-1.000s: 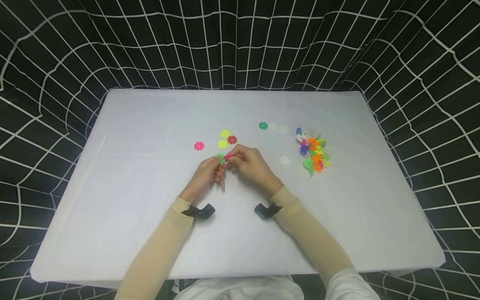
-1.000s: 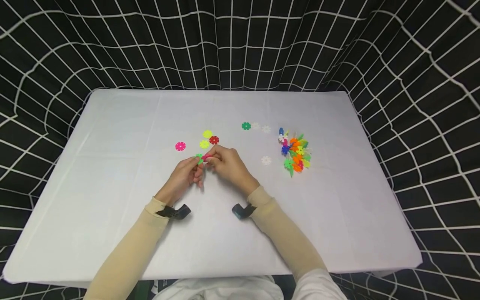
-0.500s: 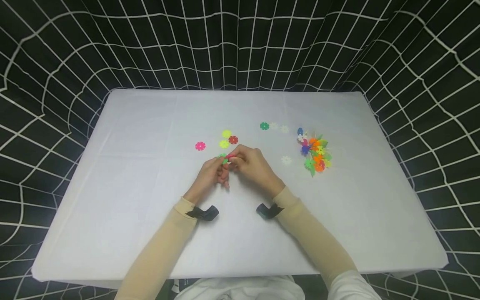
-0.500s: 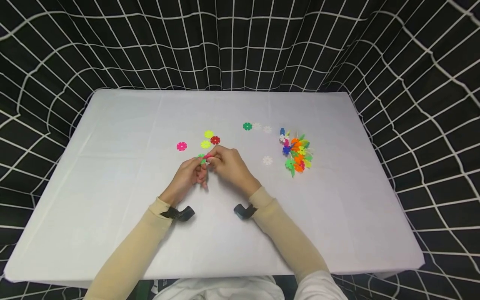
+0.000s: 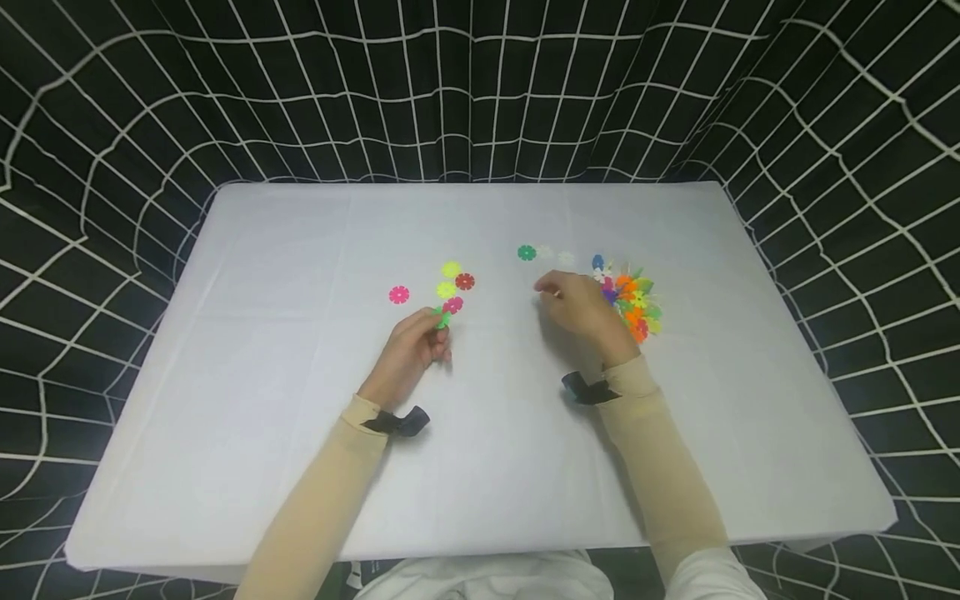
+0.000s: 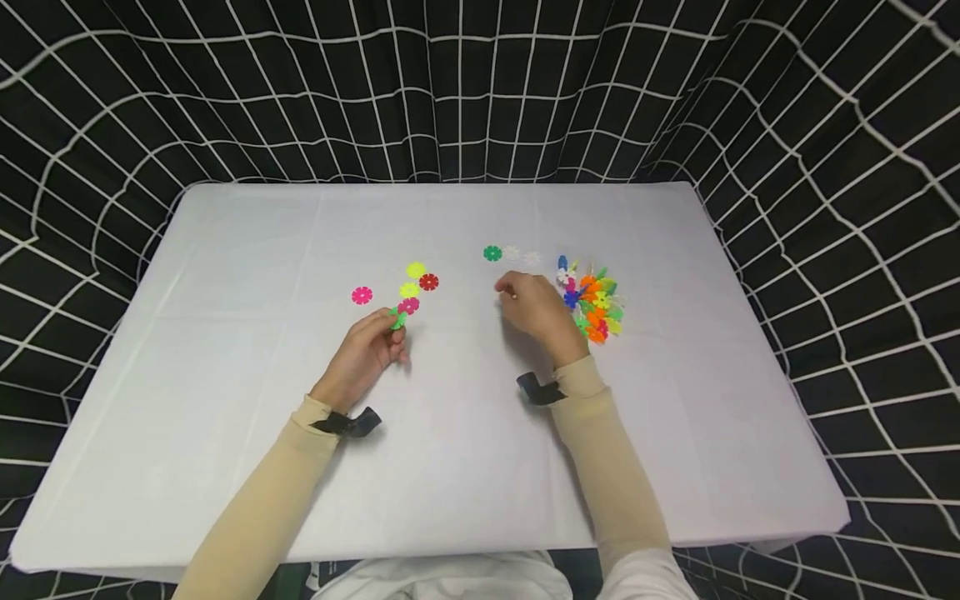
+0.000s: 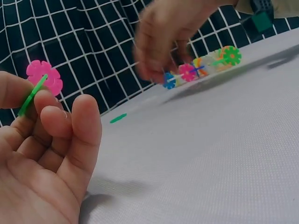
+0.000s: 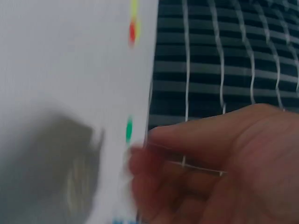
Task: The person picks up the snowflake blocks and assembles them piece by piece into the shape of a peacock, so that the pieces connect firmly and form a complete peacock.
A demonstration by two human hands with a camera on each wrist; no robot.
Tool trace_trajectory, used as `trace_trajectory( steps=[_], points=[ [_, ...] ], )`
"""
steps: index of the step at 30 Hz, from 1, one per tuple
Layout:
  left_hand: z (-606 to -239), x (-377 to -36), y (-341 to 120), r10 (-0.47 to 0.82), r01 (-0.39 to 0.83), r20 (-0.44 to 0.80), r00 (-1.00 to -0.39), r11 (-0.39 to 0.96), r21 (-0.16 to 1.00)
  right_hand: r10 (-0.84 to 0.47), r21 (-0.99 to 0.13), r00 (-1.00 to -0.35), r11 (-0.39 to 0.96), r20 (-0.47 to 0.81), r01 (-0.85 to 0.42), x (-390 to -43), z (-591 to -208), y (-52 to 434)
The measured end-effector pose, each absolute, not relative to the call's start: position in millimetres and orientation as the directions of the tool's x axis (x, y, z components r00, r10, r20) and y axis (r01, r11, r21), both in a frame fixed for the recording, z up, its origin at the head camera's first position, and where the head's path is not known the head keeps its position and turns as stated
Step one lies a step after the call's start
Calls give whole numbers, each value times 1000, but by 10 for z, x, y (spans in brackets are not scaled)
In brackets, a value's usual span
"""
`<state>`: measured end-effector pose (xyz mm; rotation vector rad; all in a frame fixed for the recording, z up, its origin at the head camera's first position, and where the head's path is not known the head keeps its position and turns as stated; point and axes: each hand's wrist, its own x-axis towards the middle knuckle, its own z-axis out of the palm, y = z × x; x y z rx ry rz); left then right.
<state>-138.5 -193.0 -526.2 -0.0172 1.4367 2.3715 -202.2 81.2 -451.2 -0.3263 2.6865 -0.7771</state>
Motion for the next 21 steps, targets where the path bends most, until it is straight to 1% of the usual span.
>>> trace_trajectory(
  steps=[3, 5, 6, 9, 13, 16, 19, 21],
  points=[
    [-5268, -1391, -1937, 299, -317, -196, -934, -437, 842, -245, -394, -910, 914, -334, -101, -2026, -4531, 1011],
    [-5273, -1397, -1935, 298, -314, -192, -935, -445, 838, -241, -331, -897, 937, -370, -116, -2015, -4545, 1074],
    [-5276, -1401, -1931, 298, -313, -190, -936, -450, 836, -240, -319, -891, 941, -384, -116, -2012, -4550, 1092],
    [-5277, -1409, -1931, 293, -306, -183, -938, -460, 833, -251, -319, -881, 940, -402, -122, -2023, -4553, 1091],
    [-5276, -1409, -1931, 282, -312, -195, -939, -472, 825, -245, -359, -864, 930, -440, -81, -2030, -4557, 1081],
    [-5279, -1411, -1937, 274, -313, -199, -941, -481, 819, -223, -363, -862, 931, -455, -50, -2026, -4558, 1085],
    [-5286, -1417, -1942, 267, -311, -199, -943, -493, 812, -218, -346, -866, 937, -451, -55, -2011, -4541, 1084],
    [-5288, -1419, -1946, 262, -316, -206, -943, -502, 805, -239, -353, -858, 933, -455, -73, -2002, -4530, 1068]
  ],
)
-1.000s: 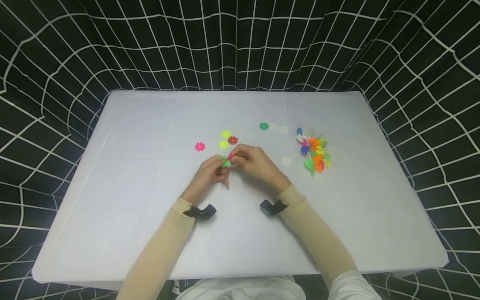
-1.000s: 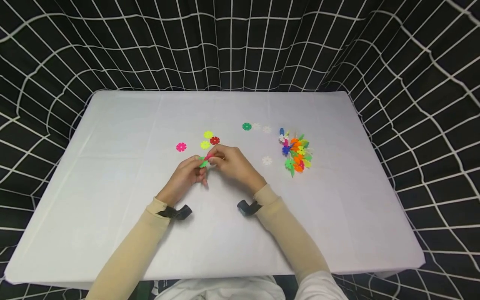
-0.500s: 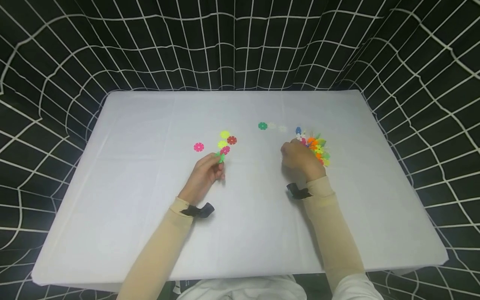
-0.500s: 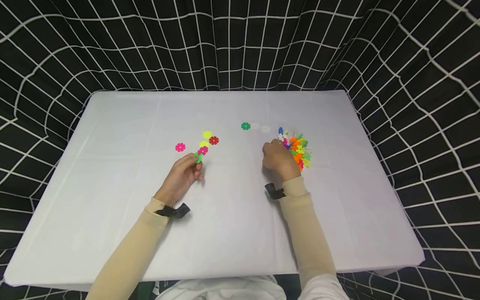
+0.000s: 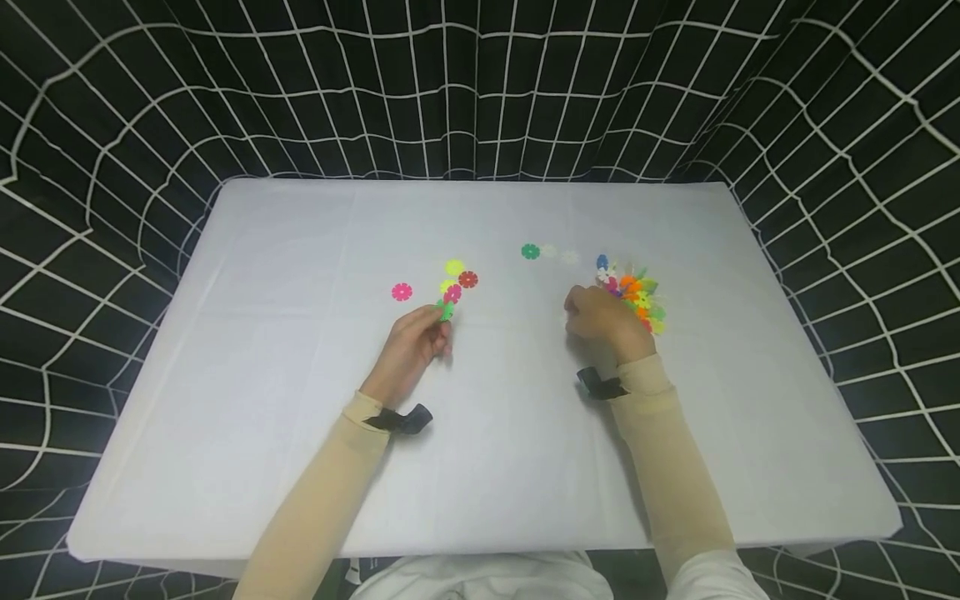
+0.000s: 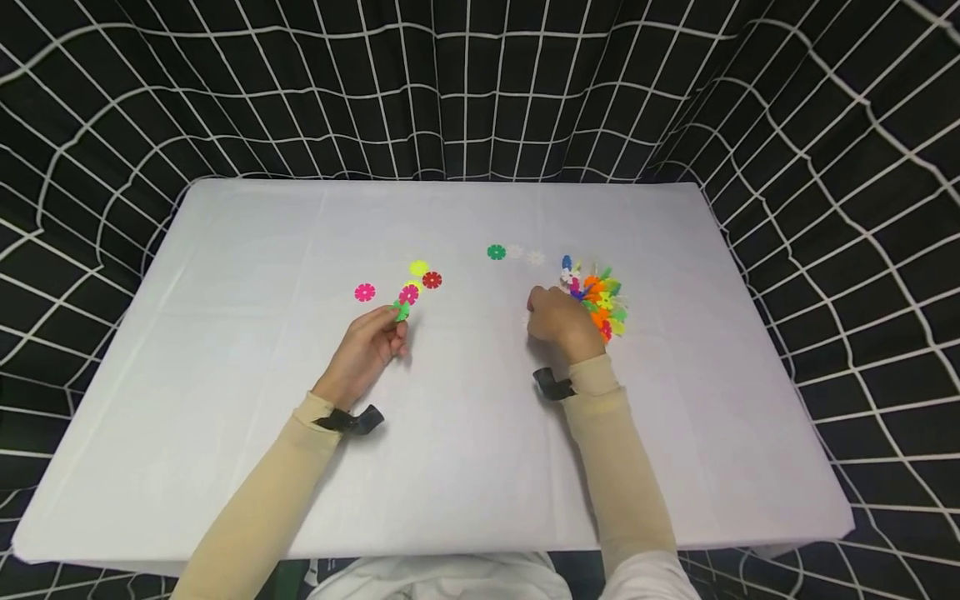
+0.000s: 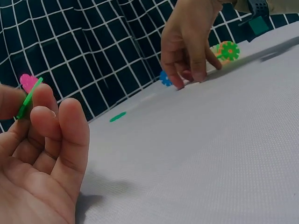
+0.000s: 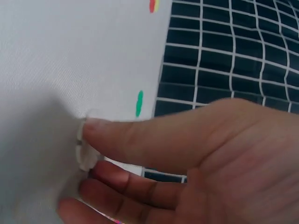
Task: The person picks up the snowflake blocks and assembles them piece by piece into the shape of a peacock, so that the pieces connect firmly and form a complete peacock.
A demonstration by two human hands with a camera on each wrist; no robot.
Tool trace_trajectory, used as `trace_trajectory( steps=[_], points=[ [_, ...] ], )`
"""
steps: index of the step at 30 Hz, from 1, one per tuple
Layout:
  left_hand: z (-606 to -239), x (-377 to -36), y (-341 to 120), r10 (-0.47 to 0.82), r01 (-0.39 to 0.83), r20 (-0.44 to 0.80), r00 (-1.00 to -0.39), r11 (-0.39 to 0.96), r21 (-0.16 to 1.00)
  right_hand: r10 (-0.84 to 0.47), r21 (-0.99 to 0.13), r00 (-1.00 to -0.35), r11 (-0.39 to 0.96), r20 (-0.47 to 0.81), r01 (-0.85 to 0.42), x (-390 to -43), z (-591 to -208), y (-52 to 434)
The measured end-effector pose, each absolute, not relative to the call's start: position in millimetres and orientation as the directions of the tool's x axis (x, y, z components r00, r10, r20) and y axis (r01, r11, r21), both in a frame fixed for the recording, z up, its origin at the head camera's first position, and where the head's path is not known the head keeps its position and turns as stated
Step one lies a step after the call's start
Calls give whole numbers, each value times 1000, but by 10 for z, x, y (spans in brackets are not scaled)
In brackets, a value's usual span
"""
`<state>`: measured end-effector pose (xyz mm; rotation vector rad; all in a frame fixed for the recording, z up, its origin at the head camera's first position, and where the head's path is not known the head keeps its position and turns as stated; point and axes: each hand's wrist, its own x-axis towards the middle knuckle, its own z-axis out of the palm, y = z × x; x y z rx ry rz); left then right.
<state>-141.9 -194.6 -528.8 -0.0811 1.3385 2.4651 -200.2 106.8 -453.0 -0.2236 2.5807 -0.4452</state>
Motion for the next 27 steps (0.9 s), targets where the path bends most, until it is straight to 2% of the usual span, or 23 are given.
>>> trace_trajectory(
  steps=[7, 22, 27],
  points=[
    [-5290, -1418, -1951, 249, -321, -222, -943, -500, 804, -326, -417, -815, 901, -479, -115, -1967, -4518, 943],
    [-5290, -1424, -1949, 243, -334, -243, -939, -475, 814, -326, -404, -802, 907, -500, -116, -1985, -4577, 891],
    [-5278, -1421, -1948, 248, -334, -243, -938, -449, 829, -413, -532, -803, 835, -430, -144, -1983, -4569, 786]
  ],
)
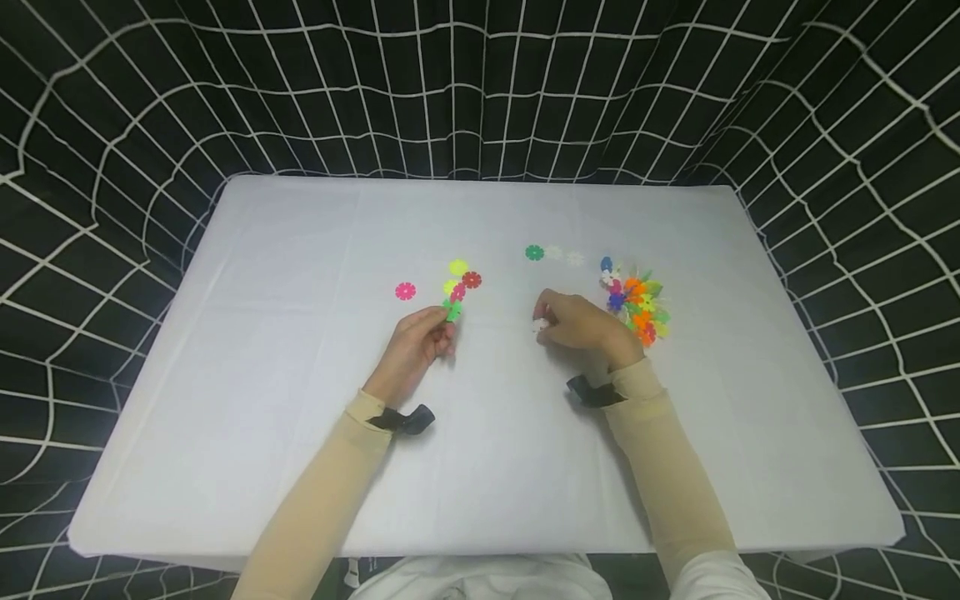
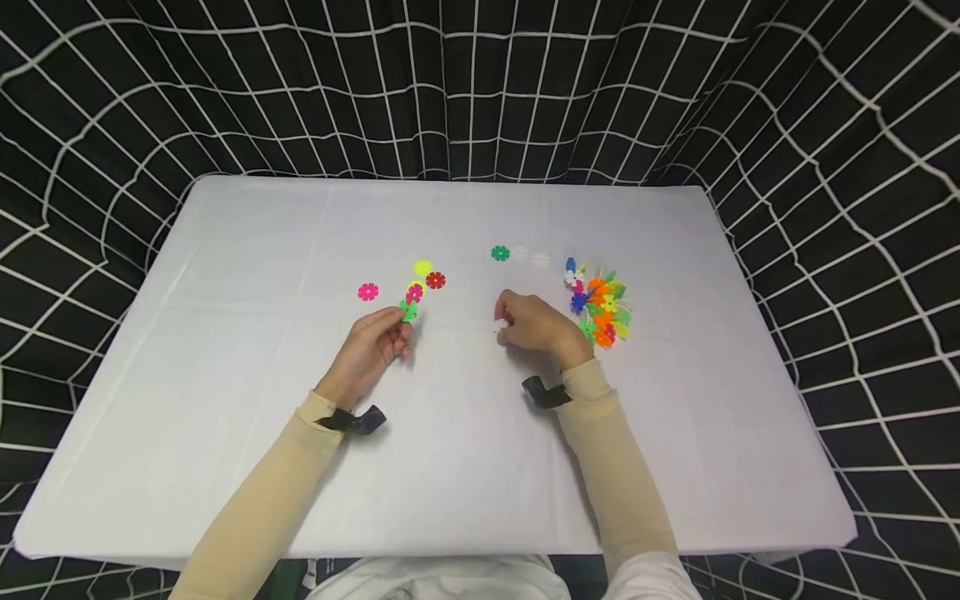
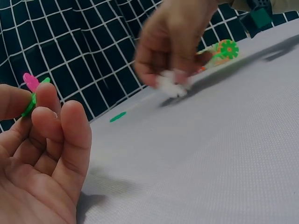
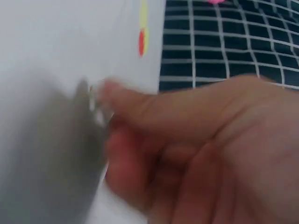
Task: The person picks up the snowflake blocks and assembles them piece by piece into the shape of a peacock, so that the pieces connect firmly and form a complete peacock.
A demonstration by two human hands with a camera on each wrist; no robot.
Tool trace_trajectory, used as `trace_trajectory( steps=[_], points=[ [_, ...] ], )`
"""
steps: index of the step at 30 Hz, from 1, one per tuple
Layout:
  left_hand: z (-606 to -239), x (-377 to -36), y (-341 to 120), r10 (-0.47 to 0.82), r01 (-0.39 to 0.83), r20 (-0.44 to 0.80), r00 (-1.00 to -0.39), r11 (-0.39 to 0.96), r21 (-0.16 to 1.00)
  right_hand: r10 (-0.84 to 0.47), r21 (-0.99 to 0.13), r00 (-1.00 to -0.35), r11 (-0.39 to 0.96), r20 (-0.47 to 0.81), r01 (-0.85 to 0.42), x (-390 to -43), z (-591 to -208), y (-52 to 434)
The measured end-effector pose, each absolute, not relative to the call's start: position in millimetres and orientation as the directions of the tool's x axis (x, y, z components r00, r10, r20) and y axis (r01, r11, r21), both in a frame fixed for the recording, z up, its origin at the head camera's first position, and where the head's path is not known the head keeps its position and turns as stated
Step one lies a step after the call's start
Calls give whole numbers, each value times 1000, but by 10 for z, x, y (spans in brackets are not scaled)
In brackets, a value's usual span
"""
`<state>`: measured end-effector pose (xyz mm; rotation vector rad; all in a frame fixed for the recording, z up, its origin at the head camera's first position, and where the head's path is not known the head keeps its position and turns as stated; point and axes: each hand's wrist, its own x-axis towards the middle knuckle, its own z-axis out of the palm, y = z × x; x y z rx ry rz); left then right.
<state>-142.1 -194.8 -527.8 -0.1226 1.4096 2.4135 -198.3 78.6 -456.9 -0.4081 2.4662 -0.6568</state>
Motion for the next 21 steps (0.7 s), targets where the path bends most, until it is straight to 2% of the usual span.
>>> trace_trajectory(
  steps=[5, 8, 12, 17, 21],
  points=[
    [-5288, -1410, -1941, 249, -329, -241, -938, -428, 842, -504, -755, -832, 633, -233, -172, -1920, -4562, 471],
    [-5293, -1419, -1936, 253, -322, -232, -939, -412, 853, -503, -814, -854, 549, -137, -193, -1858, -4561, 305],
    [-5285, -1426, -1931, 248, -321, -236, -940, -399, 859, -509, -800, -859, 539, -58, -265, -1793, -4581, 192],
    [-5285, -1422, -1924, 231, -325, -250, -940, -388, 863, -507, -769, -861, 563, -34, -301, -1715, -4592, 109],
    [-5295, -1420, -1921, 229, -325, -253, -940, -375, 868, -488, -736, -872, 578, 35, -353, -1658, -4619, 41]
  ],
)
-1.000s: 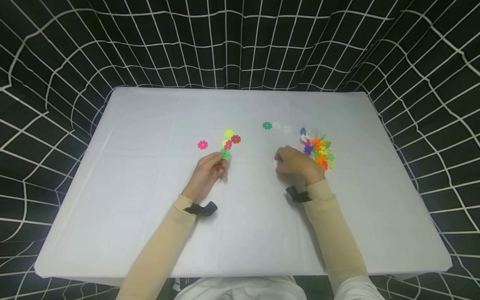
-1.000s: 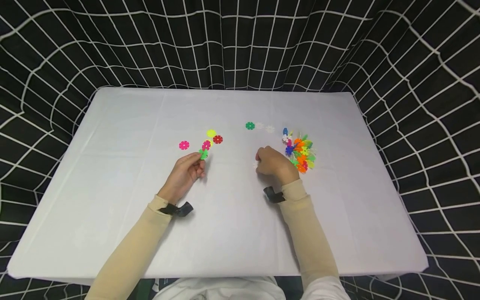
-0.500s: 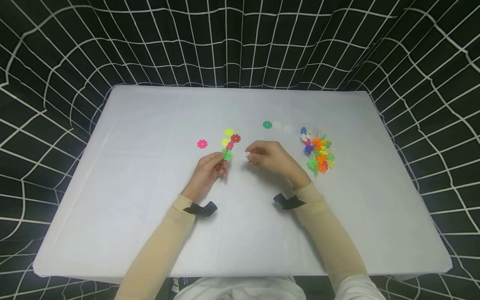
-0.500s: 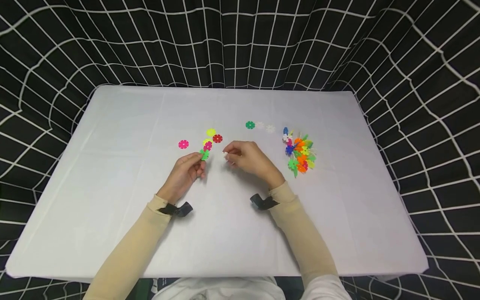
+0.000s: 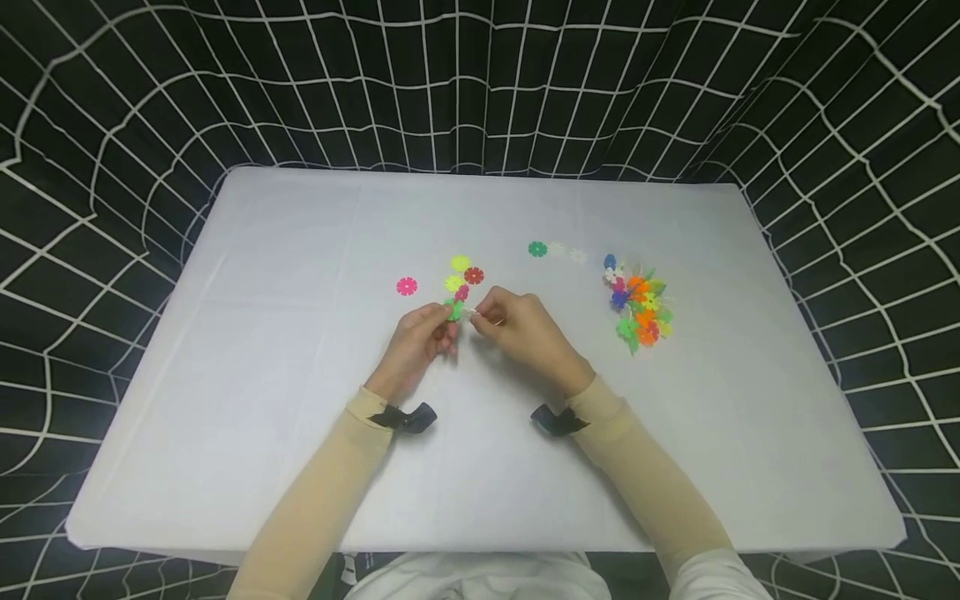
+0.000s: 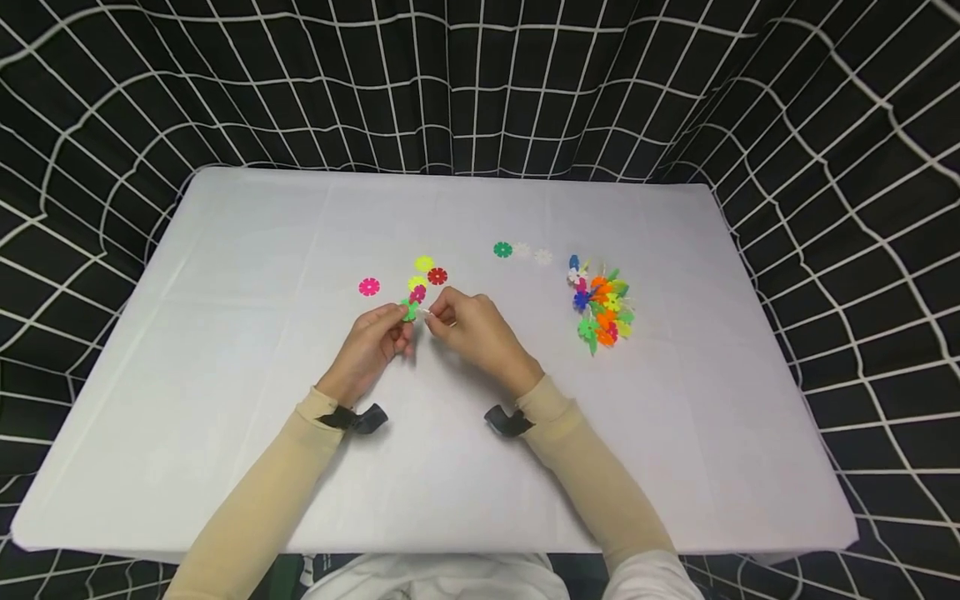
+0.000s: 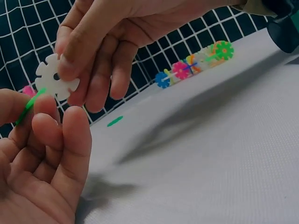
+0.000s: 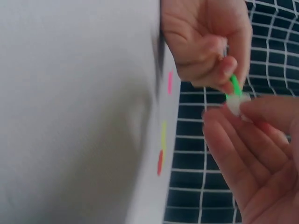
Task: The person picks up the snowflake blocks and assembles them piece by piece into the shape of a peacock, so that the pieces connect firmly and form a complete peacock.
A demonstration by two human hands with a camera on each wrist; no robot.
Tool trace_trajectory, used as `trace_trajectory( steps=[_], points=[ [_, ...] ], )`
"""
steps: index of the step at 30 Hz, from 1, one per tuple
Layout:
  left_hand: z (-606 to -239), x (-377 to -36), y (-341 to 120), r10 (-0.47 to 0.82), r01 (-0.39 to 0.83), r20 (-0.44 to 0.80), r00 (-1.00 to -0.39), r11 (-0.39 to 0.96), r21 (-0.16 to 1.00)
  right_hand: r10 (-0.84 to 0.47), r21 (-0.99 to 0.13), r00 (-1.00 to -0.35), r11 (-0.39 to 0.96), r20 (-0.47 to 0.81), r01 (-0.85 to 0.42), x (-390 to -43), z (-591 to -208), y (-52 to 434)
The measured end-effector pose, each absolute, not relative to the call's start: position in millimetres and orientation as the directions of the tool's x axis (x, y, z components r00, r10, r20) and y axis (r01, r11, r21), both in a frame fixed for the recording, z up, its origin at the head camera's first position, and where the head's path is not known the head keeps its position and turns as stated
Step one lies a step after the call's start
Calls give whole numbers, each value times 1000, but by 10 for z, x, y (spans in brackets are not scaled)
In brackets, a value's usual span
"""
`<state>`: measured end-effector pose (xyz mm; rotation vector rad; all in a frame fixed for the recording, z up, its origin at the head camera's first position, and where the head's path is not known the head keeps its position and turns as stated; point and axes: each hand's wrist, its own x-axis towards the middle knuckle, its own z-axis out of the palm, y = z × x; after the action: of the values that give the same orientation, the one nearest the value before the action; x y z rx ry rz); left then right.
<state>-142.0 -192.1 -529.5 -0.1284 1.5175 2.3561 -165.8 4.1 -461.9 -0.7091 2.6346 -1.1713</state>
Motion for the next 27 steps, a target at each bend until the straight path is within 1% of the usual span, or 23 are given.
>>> trace_trajectory(
  steps=[4, 10, 14, 18, 20, 22, 24, 27],
  points=[
    [-5294, -1422, -1923, 238, -328, -255, -937, -351, 877, -472, -699, -877, 597, 92, -395, -1624, -4663, -15],
    [-5279, -1417, -1925, 259, -330, -255, -932, -311, 891, -482, -649, -862, 608, 156, -457, -1591, -4713, -62],
    [-5276, -1417, -1922, 251, -320, -249, -935, -306, 897, -488, -651, -859, 604, 152, -459, -1599, -4728, -78],
    [-5284, -1419, -1916, 237, -304, -236, -943, -316, 898, -538, -702, -840, 570, 73, -426, -1656, -4706, -77],
    [-5288, -1422, -1916, 234, -292, -223, -946, -326, 899, -549, -752, -836, 550, 2, -363, -1729, -4685, -65],
    [-5285, -1425, -1923, 235, -286, -213, -948, -340, 896, -521, -778, -851, 561, -66, -283, -1843, -4661, -52],
    [-5280, -1428, -1935, 240, -276, -199, -950, -350, 895, -457, -763, -879, 614, -135, -202, -1983, -4629, -47],
    [-5268, -1428, -1966, 224, -253, -181, -958, -354, 900, -360, -660, -912, 737, -199, -147, -2203, -4606, -82]
  ],
)
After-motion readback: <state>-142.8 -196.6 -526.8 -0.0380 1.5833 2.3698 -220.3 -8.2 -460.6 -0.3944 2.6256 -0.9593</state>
